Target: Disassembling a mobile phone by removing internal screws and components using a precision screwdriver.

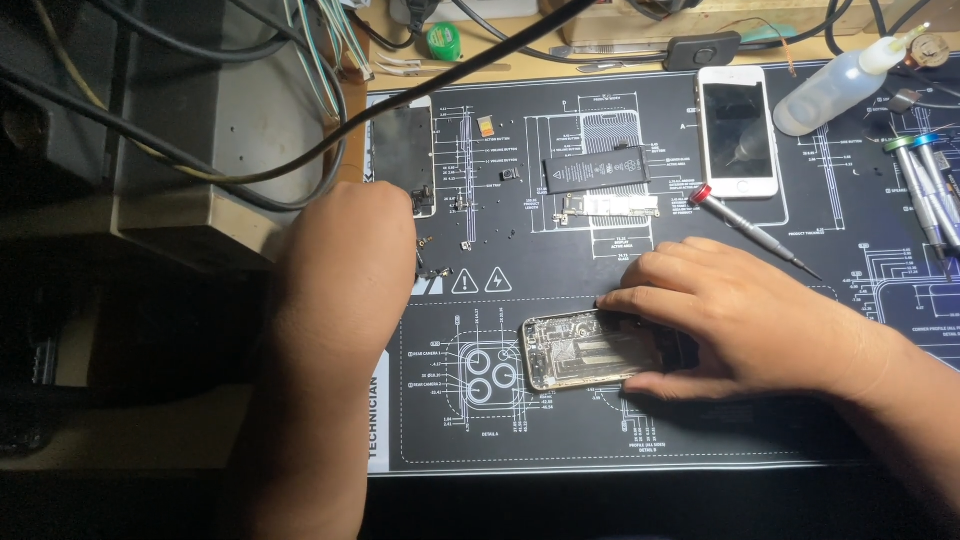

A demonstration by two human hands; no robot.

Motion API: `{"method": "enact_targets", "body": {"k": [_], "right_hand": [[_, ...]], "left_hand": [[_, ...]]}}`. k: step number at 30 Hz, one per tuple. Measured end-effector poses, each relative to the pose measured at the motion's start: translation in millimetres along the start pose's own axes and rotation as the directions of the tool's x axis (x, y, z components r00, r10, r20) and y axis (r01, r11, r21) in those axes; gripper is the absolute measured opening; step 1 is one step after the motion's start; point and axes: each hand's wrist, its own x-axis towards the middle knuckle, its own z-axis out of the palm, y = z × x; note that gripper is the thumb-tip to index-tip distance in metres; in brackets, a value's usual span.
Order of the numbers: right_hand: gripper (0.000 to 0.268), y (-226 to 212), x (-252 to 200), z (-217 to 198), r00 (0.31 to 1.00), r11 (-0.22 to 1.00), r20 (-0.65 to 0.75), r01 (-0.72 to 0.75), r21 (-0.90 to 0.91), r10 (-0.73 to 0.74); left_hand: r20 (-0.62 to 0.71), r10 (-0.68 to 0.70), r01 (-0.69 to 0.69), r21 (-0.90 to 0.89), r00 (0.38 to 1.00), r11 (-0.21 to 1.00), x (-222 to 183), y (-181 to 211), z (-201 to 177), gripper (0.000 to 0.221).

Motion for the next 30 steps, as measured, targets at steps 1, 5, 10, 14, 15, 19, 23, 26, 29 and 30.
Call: {"method": "enact_targets", "body": {"k": [1,5,10,14,15,19,23,26,29,30], "right_hand": [[0.062,-0.1,0.1,-0.2,1.000,1.000,0.000,-0.001,0.001,0.001],[0.061,-0.1,-0.2,-0.3,1.000,1.000,0.000,0.001,0.000,-0.001],[0.062,1.2,-1.7,-0.1,1.000,1.000,0.007,-0.004,0.008,0.004],[0.062,2.5,-2.3,0.9,1.000,1.000,0.008,0.001,0.012,-0.001],[0.062,2.7,-2.5,1.3,1.000,1.000,0.010,-0.002,0.009,0.002],[0.061,1.0,-1.1,-1.3,1.000,1.000,0.007,0.000,0.022,0.000],[0.061,0.9,-0.6,-1.2,1.000,1.000,0.002,0.003,0.024,-0.003],[0.061,0.9,-0.3,-1.3,1.000,1.000,0.000,0.003,0.023,-0.003],[0.061,1.5,-0.6,-1.7,1.000,1.000,0.003,0.002,0.026,-0.002],[0.061,1.8,-0.8,-1.6,1.000,1.000,0.006,0.002,0.030,-0.002]], "left_hand": [[0.001,0.000,0.000,0.000,1.000,1.000,2.3,-1.7,3.5,0.030],[-0.065,0.058,-0.058,-0.004,0.996,0.998,5.2,-4.4,8.2,0.030],[-0.066,0.066,-0.066,0.003,0.996,0.998,4.9,-4.0,6.8,0.030],[-0.045,0.041,-0.041,0.010,0.998,0.999,1.7,-3.2,3.5,0.030],[-0.044,0.045,-0.045,0.014,0.998,0.999,0.9,-3.2,3.0,0.031],[-0.124,0.119,-0.119,0.004,0.985,0.993,5.3,-11.1,19.0,0.027],[-0.154,0.127,-0.128,0.007,0.980,0.992,6.8,-12.5,20.5,0.021],[-0.123,0.111,-0.119,-0.055,0.986,0.991,8.7,-13.9,20.2,0.013],[-0.062,0.067,-0.073,-0.096,0.996,0.993,4.6,-10.0,7.5,0.012],[-0.010,0.029,-0.030,-0.096,1.000,0.995,1.9,-7.7,0.8,0.018]]}}
